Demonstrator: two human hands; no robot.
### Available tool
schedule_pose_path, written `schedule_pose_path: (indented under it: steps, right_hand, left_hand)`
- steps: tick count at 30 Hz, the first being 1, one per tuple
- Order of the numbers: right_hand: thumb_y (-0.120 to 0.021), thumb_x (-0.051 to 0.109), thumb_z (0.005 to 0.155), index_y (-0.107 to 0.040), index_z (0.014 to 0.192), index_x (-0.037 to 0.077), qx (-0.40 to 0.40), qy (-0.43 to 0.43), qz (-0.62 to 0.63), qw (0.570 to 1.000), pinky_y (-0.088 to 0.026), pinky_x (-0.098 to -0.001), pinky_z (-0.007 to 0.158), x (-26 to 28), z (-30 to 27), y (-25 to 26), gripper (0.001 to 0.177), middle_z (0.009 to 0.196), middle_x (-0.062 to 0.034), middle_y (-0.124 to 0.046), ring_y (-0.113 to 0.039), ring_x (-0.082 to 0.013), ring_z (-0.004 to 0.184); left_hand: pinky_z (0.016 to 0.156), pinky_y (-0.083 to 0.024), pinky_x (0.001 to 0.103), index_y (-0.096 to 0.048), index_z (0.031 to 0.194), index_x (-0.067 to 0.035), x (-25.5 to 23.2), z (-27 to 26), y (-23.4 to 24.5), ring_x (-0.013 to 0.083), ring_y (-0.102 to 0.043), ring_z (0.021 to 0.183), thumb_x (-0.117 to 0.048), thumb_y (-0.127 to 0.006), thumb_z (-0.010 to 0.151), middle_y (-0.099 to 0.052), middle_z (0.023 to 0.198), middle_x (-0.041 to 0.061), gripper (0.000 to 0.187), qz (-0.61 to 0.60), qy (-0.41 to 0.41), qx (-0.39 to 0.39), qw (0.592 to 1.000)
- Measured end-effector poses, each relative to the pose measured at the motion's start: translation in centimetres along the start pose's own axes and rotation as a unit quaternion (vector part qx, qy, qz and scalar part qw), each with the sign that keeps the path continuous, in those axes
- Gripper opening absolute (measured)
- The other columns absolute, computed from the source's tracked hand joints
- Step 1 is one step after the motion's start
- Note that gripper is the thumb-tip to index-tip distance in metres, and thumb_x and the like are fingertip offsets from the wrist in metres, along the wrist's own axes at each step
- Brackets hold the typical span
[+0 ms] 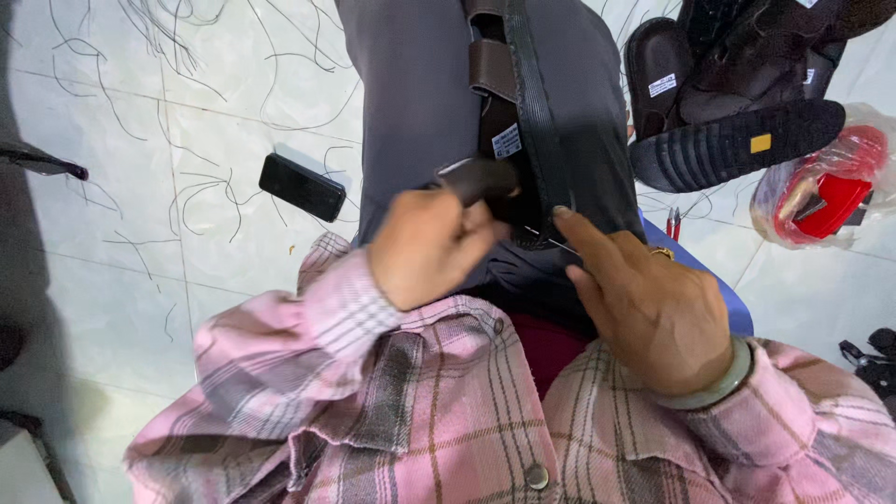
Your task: The person sews the leather upper of a brown sandal by hand using a needle and thread, pulling the thread through the material to secure it.
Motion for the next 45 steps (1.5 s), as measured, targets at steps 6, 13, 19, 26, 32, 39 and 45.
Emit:
schedule_pose_path:
  steps: [6, 13, 19, 26, 32, 39, 45]
  right_hand:
    - [-0.052, 0.035, 0.092, -0.051, 0.132, 0.030, -0.057, 0.052, -0.084, 0.993, -0.035, -0.0348, 0.031, -0.3, -0.5, 0.2, 0.040, 0.064, 0.0006, -0.041, -0.044, -0.0165, 0.038]
    - [-0.048, 0.032, 0.081, -0.036, 0.135, 0.051, 0.103, -0.048, -0.115, 0.987, -0.044, -0.0369, 0.028, -2.1, -2.0, 2.9, 0.059, 0.072, 0.0093, -0.056, -0.055, -0.0220, 0.030]
    - [-0.055, 0.023, 0.079, -0.040, 0.138, 0.039, 0.127, -0.071, 0.041, 0.988, -0.049, -0.0246, 0.059, -7.0, -8.3, 4.3, 0.062, 0.075, 0.0089, -0.060, -0.061, -0.0091, 0.059]
    - [-0.051, 0.025, 0.079, -0.060, 0.104, 0.025, 0.155, -0.045, 0.227, 0.960, -0.054, -0.0273, 0.070, -4.5, -6.5, 3.2, 0.027, 0.102, 0.0114, -0.068, -0.068, -0.0086, 0.092]
    - [-0.043, 0.004, 0.085, -0.063, 0.081, 0.007, -0.009, -0.125, 0.430, 0.894, -0.045, -0.0239, 0.059, -2.7, -3.1, 0.7, 0.020, 0.084, -0.0038, -0.067, -0.058, -0.0098, 0.056]
    - [-0.058, 0.005, 0.083, -0.057, 0.081, 0.002, -0.119, -0.010, 0.572, 0.811, -0.053, -0.0296, 0.079, 0.7, 0.7, 0.5, 0.004, 0.087, -0.0150, -0.062, -0.063, -0.0222, 0.084]
    - [-0.050, 0.044, 0.087, -0.050, 0.126, 0.007, 0.134, 0.028, 0.698, 0.703, -0.052, -0.0226, 0.055, 1.0, 0.2, -0.5, 0.053, 0.100, -0.0071, -0.065, -0.062, -0.0107, 0.072]
  left_hand:
    - [0.060, -0.051, 0.023, -0.037, 0.124, -0.011, -0.9, -0.1, 1.4, 0.0086, -0.052, 0.057, -0.009, -0.065, 0.086, -0.048, 0.064, -0.005, 0.047, -0.156, -0.002, 0.074, 0.985]
    - [0.039, -0.042, 0.047, -0.054, 0.079, -0.001, -0.9, 0.6, -0.5, 0.0318, -0.052, 0.048, -0.042, -0.044, 0.090, -0.054, 0.095, 0.014, 0.044, 0.122, -0.138, 0.089, 0.979]
    - [0.044, -0.045, 0.036, -0.064, 0.096, -0.001, -2.5, 1.2, 0.2, 0.0273, -0.058, 0.054, -0.030, -0.056, 0.090, -0.063, 0.086, 0.010, 0.031, 0.080, -0.145, -0.012, 0.986]
    - [0.081, -0.058, 0.033, -0.056, 0.117, -0.013, -0.7, 1.3, 2.2, 0.0231, -0.070, 0.094, -0.009, -0.045, 0.093, -0.065, 0.114, 0.008, 0.027, -0.037, -0.134, -0.007, 0.990]
    - [0.065, -0.042, 0.040, -0.058, 0.095, 0.001, 3.4, 0.2, 7.0, 0.0301, -0.056, 0.071, -0.021, -0.058, 0.091, -0.058, 0.080, 0.013, 0.022, 0.237, -0.026, -0.205, 0.949]
    - [0.059, -0.033, 0.038, -0.056, 0.061, -0.004, 0.0, -1.2, 1.9, 0.0259, -0.049, 0.070, -0.023, -0.070, 0.083, -0.060, 0.071, 0.007, 0.032, 0.221, -0.177, -0.066, 0.957]
    - [0.046, -0.046, 0.029, -0.064, 0.071, -0.007, -7.3, -1.1, 3.8, 0.0143, -0.052, 0.046, -0.015, -0.058, 0.085, -0.055, 0.054, 0.001, 0.017, -0.268, -0.191, 0.052, 0.943]
Point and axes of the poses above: each hand's wrist, its own z-axis towards the middle knuckle, its own y-axis out of the back of the hand, x = y × z, the point moved 2 cm from there along z, towards the middle knuckle
